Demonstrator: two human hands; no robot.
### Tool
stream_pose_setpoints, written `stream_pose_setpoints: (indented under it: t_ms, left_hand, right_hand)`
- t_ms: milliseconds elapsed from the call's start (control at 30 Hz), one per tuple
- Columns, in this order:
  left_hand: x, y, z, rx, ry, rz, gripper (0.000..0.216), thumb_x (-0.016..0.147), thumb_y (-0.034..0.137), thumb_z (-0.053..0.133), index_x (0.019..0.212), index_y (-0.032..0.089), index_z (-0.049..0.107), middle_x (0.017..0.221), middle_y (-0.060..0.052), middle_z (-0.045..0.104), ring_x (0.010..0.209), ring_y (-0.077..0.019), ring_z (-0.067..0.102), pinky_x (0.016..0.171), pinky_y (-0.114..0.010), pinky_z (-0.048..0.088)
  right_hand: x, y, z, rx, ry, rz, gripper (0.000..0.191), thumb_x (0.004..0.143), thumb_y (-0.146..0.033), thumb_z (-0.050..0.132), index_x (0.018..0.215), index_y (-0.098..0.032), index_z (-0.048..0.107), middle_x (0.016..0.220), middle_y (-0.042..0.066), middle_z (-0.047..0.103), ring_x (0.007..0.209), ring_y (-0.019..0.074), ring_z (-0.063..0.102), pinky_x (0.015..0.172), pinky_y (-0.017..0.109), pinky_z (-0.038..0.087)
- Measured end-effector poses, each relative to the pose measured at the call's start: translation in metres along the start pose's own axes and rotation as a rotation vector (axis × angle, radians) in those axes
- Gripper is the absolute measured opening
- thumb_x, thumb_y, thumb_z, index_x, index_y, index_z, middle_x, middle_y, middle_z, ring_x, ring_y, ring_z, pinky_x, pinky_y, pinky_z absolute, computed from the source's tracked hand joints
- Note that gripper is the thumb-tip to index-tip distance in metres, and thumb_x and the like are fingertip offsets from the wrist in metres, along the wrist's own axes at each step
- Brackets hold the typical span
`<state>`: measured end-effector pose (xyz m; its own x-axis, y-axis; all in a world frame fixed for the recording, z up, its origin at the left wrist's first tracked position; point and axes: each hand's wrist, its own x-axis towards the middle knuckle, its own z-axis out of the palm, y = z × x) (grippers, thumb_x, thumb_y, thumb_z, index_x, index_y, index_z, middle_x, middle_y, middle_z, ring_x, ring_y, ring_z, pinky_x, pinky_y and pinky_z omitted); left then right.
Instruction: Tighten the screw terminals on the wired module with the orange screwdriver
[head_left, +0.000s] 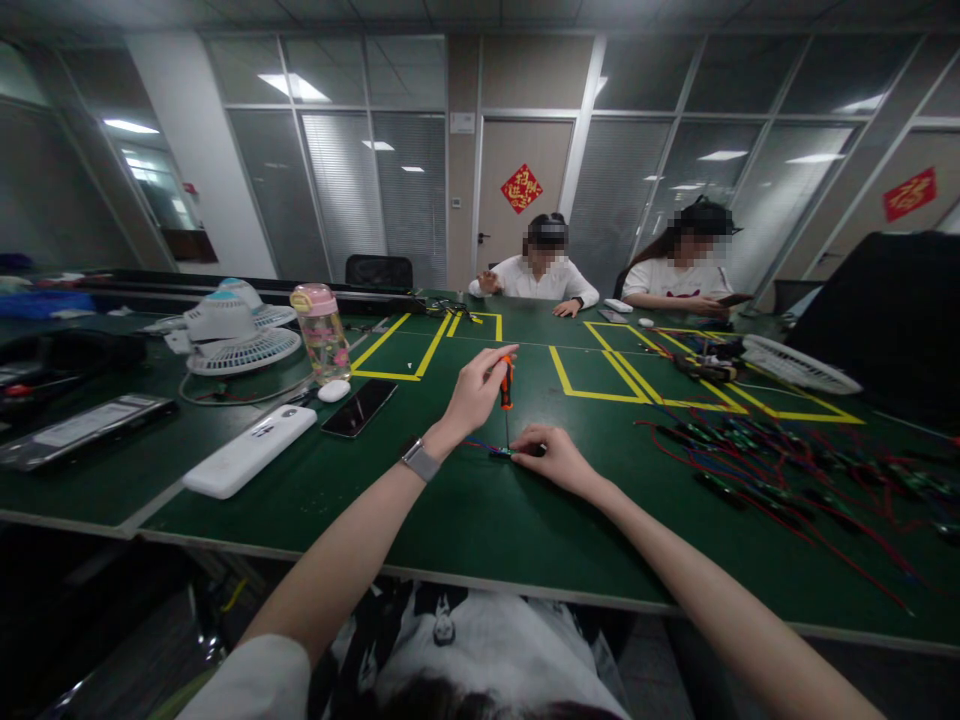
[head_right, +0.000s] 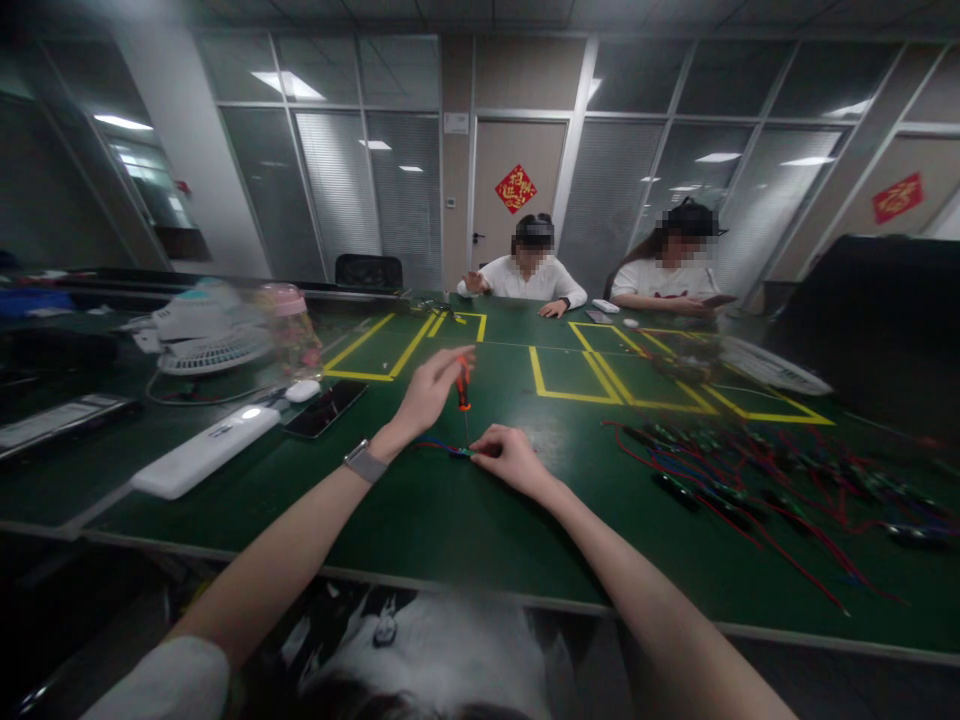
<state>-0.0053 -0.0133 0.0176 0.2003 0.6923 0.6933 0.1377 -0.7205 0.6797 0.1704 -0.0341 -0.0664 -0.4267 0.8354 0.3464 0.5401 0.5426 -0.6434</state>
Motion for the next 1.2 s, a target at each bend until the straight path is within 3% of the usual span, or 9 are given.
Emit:
stream_pose_setpoints:
  t_ms: [100, 267, 467, 600, 700, 867, 1000, 1200]
  left_hand:
    - [0.002, -0.002, 0.000, -0.123, -0.037, -0.074, 0.030, 0.088, 0.026, 0.049, 0.115, 0.016, 0.060, 0.100, -0.007, 0.065, 0.080, -0.0129, 0.064, 0.071, -0.025, 0.051]
    - [0.001, 0.001, -0.001, 0.038, 0.066, -0.039, 0.020, 0.076, 0.032, 0.067, 0.090, 0.018, 0.070, 0.086, -0.002, 0.060, 0.072, -0.0110, 0.059, 0.064, -0.021, 0.048]
    - [0.000, 0.001, 0.002, -0.028, -0.029, -0.030, 0.031, 0.091, 0.026, 0.044, 0.117, 0.019, 0.060, 0.104, -0.006, 0.062, 0.091, -0.0135, 0.060, 0.078, -0.025, 0.049]
    - [-0.002, 0.004, 0.005, 0.005, 0.008, -0.018, 0.025, 0.084, 0.029, 0.057, 0.106, 0.019, 0.065, 0.092, -0.004, 0.062, 0.073, -0.0112, 0.060, 0.064, -0.022, 0.049]
    - [-0.005, 0.008, 0.007, 0.139, 0.078, 0.044, 0.020, 0.078, 0.032, 0.066, 0.094, 0.021, 0.068, 0.086, -0.002, 0.057, 0.071, -0.0102, 0.056, 0.063, -0.020, 0.049]
    - [-0.005, 0.006, 0.009, 0.007, 0.004, 0.035, 0.026, 0.090, 0.030, 0.049, 0.109, 0.020, 0.063, 0.105, -0.006, 0.061, 0.091, -0.0138, 0.061, 0.074, -0.023, 0.050]
    - [-0.004, 0.000, 0.012, -0.150, 0.004, -0.066, 0.029, 0.089, 0.030, 0.050, 0.113, 0.017, 0.060, 0.099, -0.006, 0.064, 0.078, -0.0125, 0.063, 0.067, -0.023, 0.052]
    - [-0.007, 0.008, 0.009, 0.161, 0.151, 0.049, 0.018, 0.080, 0.031, 0.064, 0.094, 0.020, 0.069, 0.084, -0.002, 0.055, 0.074, -0.0114, 0.055, 0.068, -0.022, 0.047]
  right_hand:
    - [0.000, 0.001, 0.001, 0.009, 0.006, -0.004, 0.012, 0.075, -0.023, 0.065, 0.082, -0.016, 0.072, 0.077, 0.004, 0.063, 0.066, 0.0130, 0.057, 0.062, 0.025, 0.045]
    - [-0.001, -0.002, 0.001, 0.016, 0.014, 0.008, 0.013, 0.075, -0.023, 0.065, 0.081, -0.016, 0.072, 0.077, 0.004, 0.063, 0.066, 0.0131, 0.057, 0.061, 0.025, 0.045]
    - [0.000, -0.006, -0.001, 0.017, 0.004, 0.024, 0.012, 0.074, -0.022, 0.065, 0.081, -0.015, 0.072, 0.077, 0.004, 0.063, 0.066, 0.0132, 0.057, 0.061, 0.025, 0.045]
    - [-0.001, -0.006, -0.001, 0.019, 0.008, 0.014, 0.012, 0.075, -0.022, 0.065, 0.082, -0.015, 0.072, 0.077, 0.004, 0.063, 0.065, 0.0133, 0.057, 0.062, 0.026, 0.045]
    - [-0.001, -0.006, -0.002, 0.015, 0.006, 0.011, 0.013, 0.075, -0.023, 0.065, 0.083, -0.016, 0.072, 0.078, 0.004, 0.063, 0.066, 0.0135, 0.057, 0.063, 0.026, 0.045]
    - [0.000, -0.005, -0.002, 0.010, -0.001, 0.010, 0.012, 0.075, -0.022, 0.065, 0.082, -0.016, 0.072, 0.077, 0.004, 0.062, 0.066, 0.0134, 0.057, 0.062, 0.026, 0.045]
    - [0.000, -0.003, -0.001, 0.001, 0.005, 0.004, 0.013, 0.075, -0.023, 0.065, 0.083, -0.016, 0.073, 0.076, 0.004, 0.062, 0.065, 0.0132, 0.056, 0.062, 0.026, 0.045]
    - [-0.001, -0.005, -0.001, -0.004, 0.015, 0.009, 0.011, 0.075, -0.023, 0.066, 0.082, -0.017, 0.072, 0.076, 0.003, 0.063, 0.065, 0.0132, 0.056, 0.062, 0.026, 0.045]
